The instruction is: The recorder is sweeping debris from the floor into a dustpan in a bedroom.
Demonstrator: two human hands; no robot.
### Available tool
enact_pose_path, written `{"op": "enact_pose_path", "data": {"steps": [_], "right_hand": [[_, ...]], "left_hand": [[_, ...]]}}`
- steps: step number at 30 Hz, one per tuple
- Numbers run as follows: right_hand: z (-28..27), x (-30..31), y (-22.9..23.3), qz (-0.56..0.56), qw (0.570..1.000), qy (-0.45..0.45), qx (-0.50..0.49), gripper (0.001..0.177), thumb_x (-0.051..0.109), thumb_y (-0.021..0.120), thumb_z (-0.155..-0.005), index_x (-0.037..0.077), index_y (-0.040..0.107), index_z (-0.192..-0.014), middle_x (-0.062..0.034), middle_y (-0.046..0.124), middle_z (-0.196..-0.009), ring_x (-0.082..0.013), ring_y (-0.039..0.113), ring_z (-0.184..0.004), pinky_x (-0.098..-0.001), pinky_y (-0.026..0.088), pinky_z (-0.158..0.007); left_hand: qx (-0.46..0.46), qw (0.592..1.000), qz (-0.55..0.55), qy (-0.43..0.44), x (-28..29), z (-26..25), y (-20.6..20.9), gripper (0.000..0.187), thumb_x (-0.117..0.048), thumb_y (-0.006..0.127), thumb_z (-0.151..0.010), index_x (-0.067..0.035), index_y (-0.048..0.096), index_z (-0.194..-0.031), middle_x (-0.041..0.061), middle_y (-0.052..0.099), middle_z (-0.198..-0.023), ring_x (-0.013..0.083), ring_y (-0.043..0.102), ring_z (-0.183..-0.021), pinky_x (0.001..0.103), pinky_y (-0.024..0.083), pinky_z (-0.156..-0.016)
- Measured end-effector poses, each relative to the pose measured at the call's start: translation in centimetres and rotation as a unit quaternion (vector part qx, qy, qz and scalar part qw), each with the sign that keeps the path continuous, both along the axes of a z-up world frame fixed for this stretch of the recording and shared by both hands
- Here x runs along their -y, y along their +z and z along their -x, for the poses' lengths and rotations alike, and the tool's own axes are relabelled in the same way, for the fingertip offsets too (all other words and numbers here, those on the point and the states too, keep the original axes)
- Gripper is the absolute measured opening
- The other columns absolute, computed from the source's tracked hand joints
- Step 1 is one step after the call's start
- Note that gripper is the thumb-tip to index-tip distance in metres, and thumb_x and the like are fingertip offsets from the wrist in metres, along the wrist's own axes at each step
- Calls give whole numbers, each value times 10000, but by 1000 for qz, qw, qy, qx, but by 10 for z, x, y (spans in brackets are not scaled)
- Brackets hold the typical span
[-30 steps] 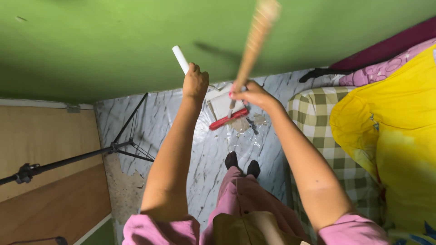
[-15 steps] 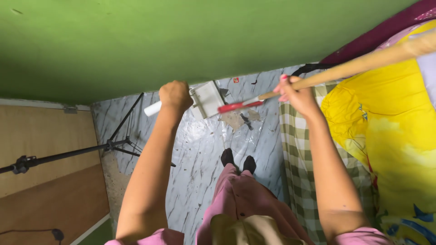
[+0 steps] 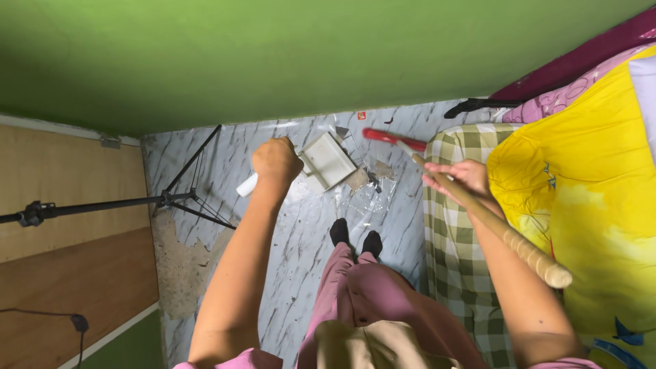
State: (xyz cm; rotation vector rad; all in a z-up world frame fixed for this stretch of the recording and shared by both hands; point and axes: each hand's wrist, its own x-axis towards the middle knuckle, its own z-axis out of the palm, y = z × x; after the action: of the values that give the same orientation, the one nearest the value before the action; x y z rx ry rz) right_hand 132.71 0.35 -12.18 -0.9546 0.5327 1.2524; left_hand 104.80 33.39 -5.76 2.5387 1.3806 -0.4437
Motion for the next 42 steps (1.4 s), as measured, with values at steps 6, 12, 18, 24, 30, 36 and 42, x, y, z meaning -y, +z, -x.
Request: {"op": "enact_pose_path", "data": {"steps": [6, 12, 18, 24, 30, 36, 42], "right_hand": [[23, 40, -103, 229, 868, 401, 181, 359, -112, 627, -914, -68, 439, -1218, -167, 599, -834, -202, 506, -553, -379, 454, -464], [15, 60, -55, 216, 818, 461, 270, 99, 53, 640, -958, -5, 639, -1039, -39, 523, -629, -111, 451, -455, -302, 362, -384], [26, -6, -79, 198, 776, 475, 363, 168, 157, 629, -986, 54, 645, -1118, -78, 525, -614, -165, 430, -412, -322, 394, -376], [59, -30, -102, 300, 763, 470, 327, 236, 170, 543, -1022, 29, 632, -1188, -106, 559, -663, -184, 515, -484, -365, 467, -418], [37, -22, -104, 275, 757, 470, 360, 268, 148, 514, -989, 115, 626, -1230, -95, 576, -656, -179, 534, -490, -358, 493, -426], [51, -13, -155, 293, 782, 438, 333, 253, 215, 437, -1071, 7, 561, -1141, -123, 550, -673, -221, 524, -507, -399, 473, -429], [144, 21, -113, 289, 810, 442, 254, 290, 307, 415, -1083, 42, 532, -1074, -81, 495, -662, -192, 475, -489, -376, 439, -404]], "left_hand": [[-8, 998, 46, 40, 26, -2, 0, 219, -142, 690, -782, -102, 761, -985, 127, 767, -993, 321, 741, -942, 408, 593, -756], [-7, 997, 55, 50, 47, 3, -6, 241, -163, 709, -763, -88, 755, -988, 144, 759, -997, 337, 738, -938, 408, 588, -760], [22, 997, 38, 56, 60, 5, -24, 241, -147, 696, -757, -58, 751, -975, 183, 752, -985, 359, 738, -919, 427, 587, -756], [73, 991, 70, 92, 75, 4, -48, 213, -118, 684, -760, -32, 756, -942, 208, 753, -979, 376, 736, -935, 435, 592, -784], [40, 982, 160, 96, 95, 3, -27, 241, -143, 684, -762, -18, 762, -953, 222, 747, -1008, 379, 730, -964, 433, 585, -819], [52, 990, 109, 71, 110, 23, -52, 234, -142, 689, -756, -21, 741, -950, 226, 731, -989, 382, 730, -926, 442, 587, -778], [54, 991, 109, 52, 110, 49, -47, 212, -135, 674, -784, -21, 762, -939, 222, 743, -993, 369, 740, -947, 422, 592, -801]]}}
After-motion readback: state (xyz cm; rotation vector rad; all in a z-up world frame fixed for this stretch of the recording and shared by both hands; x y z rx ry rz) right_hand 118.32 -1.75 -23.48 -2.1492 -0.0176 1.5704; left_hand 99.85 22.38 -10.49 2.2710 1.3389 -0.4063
